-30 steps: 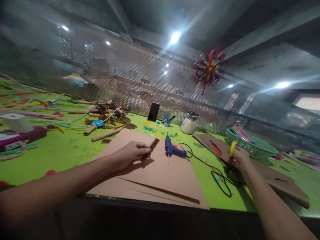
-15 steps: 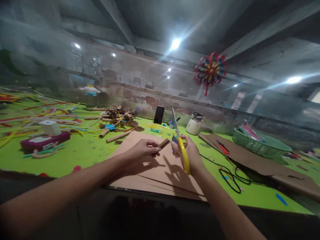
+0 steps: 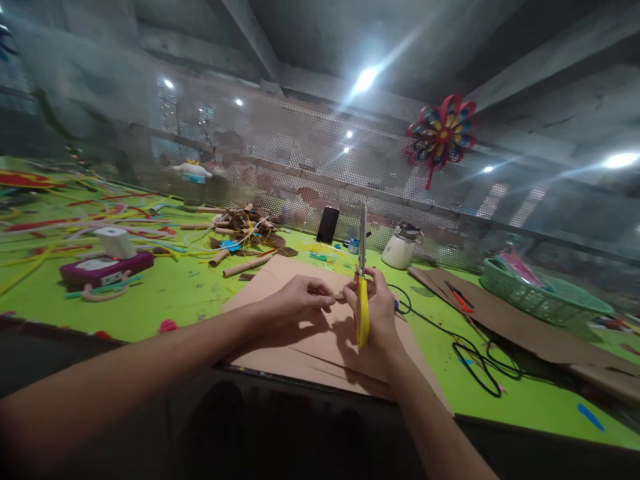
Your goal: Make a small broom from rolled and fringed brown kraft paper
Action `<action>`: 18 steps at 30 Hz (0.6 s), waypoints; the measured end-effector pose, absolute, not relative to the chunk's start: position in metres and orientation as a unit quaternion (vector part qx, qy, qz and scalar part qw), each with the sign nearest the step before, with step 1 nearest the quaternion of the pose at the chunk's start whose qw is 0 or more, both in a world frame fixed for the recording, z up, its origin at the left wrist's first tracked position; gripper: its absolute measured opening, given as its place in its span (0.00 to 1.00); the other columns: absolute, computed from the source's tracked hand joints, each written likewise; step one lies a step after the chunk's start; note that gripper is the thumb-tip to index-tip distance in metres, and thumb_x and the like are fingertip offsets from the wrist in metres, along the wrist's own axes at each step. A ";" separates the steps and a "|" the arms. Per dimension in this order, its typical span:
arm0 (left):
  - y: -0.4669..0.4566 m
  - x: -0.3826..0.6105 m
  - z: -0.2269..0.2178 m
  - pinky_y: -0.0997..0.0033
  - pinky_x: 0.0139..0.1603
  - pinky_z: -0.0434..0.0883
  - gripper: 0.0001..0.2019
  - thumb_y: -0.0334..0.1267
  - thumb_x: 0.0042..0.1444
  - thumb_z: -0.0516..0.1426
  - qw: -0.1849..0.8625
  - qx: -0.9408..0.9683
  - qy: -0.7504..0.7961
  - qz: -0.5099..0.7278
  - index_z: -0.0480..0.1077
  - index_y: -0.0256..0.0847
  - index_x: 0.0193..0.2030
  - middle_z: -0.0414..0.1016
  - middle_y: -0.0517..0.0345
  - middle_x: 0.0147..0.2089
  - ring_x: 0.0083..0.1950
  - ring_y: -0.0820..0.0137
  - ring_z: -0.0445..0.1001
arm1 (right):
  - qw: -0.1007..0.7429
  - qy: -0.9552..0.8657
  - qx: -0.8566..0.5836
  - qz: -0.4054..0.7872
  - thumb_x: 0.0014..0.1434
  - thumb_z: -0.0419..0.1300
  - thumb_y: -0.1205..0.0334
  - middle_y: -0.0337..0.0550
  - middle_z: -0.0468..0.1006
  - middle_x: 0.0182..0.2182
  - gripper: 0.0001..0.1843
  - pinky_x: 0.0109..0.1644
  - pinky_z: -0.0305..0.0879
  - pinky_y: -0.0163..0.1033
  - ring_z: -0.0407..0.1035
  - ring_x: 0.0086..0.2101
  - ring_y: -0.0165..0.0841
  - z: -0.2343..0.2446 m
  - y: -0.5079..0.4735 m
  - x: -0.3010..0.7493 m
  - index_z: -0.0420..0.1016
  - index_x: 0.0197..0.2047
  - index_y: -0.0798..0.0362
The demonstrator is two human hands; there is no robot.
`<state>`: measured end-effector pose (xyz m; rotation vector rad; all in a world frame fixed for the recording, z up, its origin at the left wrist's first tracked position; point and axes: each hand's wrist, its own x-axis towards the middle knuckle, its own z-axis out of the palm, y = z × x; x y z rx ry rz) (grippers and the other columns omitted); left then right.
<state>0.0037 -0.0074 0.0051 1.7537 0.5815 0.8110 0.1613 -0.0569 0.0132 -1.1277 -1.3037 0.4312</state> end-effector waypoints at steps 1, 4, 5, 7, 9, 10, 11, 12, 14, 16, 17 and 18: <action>-0.007 0.004 0.004 0.72 0.29 0.64 0.17 0.47 0.49 0.57 0.504 0.755 0.243 0.342 0.73 0.32 0.36 0.73 0.51 0.30 0.28 0.71 0.68 | 0.635 -0.568 -0.489 0.190 0.43 0.65 0.60 0.35 0.71 0.25 0.24 0.29 0.68 0.37 0.69 0.24 0.30 0.011 -0.056 0.162 0.62 0.43 0.52; -0.009 0.004 0.003 0.72 0.34 0.63 0.14 0.44 0.53 0.54 0.328 0.838 0.236 0.366 0.74 0.36 0.37 0.71 0.52 0.31 0.32 0.70 0.67 | 0.648 -0.561 -0.476 0.200 0.42 0.65 0.62 0.35 0.71 0.25 0.25 0.30 0.68 0.37 0.68 0.25 0.29 0.006 -0.053 0.164 0.62 0.44 0.51; -0.011 0.004 0.004 0.71 0.36 0.62 0.13 0.42 0.53 0.55 0.256 0.863 0.228 0.371 0.74 0.37 0.39 0.71 0.51 0.33 0.33 0.69 0.66 | 0.651 -0.559 -0.472 0.203 0.42 0.65 0.62 0.35 0.71 0.26 0.25 0.30 0.68 0.37 0.68 0.25 0.29 0.004 -0.051 0.165 0.62 0.44 0.51; -0.015 0.005 0.004 0.69 0.40 0.61 0.13 0.39 0.51 0.56 0.132 0.897 0.208 0.366 0.72 0.38 0.42 0.68 0.50 0.35 0.36 0.66 0.65 | 0.652 -0.556 -0.473 0.206 0.42 0.64 0.62 0.35 0.71 0.26 0.24 0.31 0.68 0.37 0.68 0.26 0.30 0.003 -0.048 0.167 0.63 0.43 0.51; -0.019 0.007 0.003 0.66 0.43 0.60 0.12 0.36 0.52 0.55 0.054 0.918 0.192 0.342 0.71 0.37 0.43 0.67 0.49 0.36 0.39 0.64 0.64 | 0.652 -0.553 -0.476 0.206 0.42 0.64 0.62 0.35 0.71 0.27 0.24 0.31 0.68 0.37 0.68 0.27 0.30 0.002 -0.047 0.167 0.63 0.43 0.51; -0.021 0.009 0.003 0.64 0.45 0.60 0.11 0.35 0.52 0.54 0.030 0.924 0.190 0.331 0.71 0.36 0.42 0.66 0.48 0.36 0.39 0.63 0.63 | 0.653 -0.552 -0.476 0.207 0.42 0.64 0.62 0.35 0.71 0.27 0.23 0.30 0.68 0.36 0.68 0.27 0.30 0.002 -0.048 0.166 0.63 0.43 0.51; -0.022 0.010 0.003 0.63 0.46 0.60 0.10 0.34 0.53 0.53 0.015 0.928 0.188 0.323 0.71 0.36 0.40 0.66 0.47 0.36 0.40 0.62 0.63 | 0.653 -0.550 -0.477 0.208 0.42 0.63 0.62 0.35 0.70 0.26 0.23 0.30 0.68 0.36 0.68 0.26 0.30 0.002 -0.049 0.164 0.62 0.43 0.51; -0.022 0.011 0.003 0.63 0.46 0.59 0.08 0.33 0.53 0.53 0.009 0.928 0.189 0.321 0.71 0.35 0.38 0.66 0.47 0.36 0.41 0.62 0.62 | 0.652 -0.549 -0.479 0.210 0.43 0.63 0.61 0.36 0.70 0.26 0.23 0.29 0.68 0.36 0.68 0.26 0.30 0.002 -0.052 0.162 0.62 0.43 0.51; -0.022 0.012 0.003 0.64 0.45 0.60 0.06 0.33 0.52 0.53 0.024 0.920 0.202 0.334 0.71 0.36 0.33 0.65 0.48 0.35 0.40 0.63 0.62 | 0.644 -0.553 -0.483 0.215 0.43 0.63 0.59 0.38 0.71 0.28 0.25 0.28 0.68 0.37 0.68 0.27 0.32 0.002 -0.061 0.158 0.61 0.45 0.50; -0.020 0.011 0.002 0.67 0.41 0.61 0.07 0.35 0.53 0.52 0.072 0.906 0.226 0.351 0.70 0.37 0.28 0.64 0.52 0.32 0.37 0.66 0.62 | 0.623 -0.579 -0.481 0.211 0.42 0.62 0.58 0.41 0.72 0.33 0.28 0.28 0.69 0.39 0.69 0.31 0.35 0.001 -0.073 0.156 0.60 0.48 0.48; -0.018 0.010 0.002 0.69 0.38 0.61 0.09 0.36 0.53 0.51 0.108 0.896 0.243 0.356 0.70 0.37 0.26 0.64 0.53 0.30 0.34 0.68 0.62 | 0.608 -0.600 -0.478 0.203 0.41 0.63 0.59 0.43 0.72 0.37 0.30 0.30 0.69 0.40 0.69 0.33 0.36 0.001 -0.079 0.156 0.60 0.49 0.47; -0.016 0.009 0.003 0.71 0.34 0.60 0.11 0.37 0.54 0.51 0.153 0.882 0.262 0.360 0.69 0.37 0.24 0.63 0.55 0.27 0.31 0.70 0.62 | 0.592 -0.621 -0.477 0.192 0.39 0.63 0.59 0.43 0.71 0.40 0.31 0.32 0.70 0.42 0.68 0.35 0.37 0.001 -0.084 0.156 0.60 0.49 0.45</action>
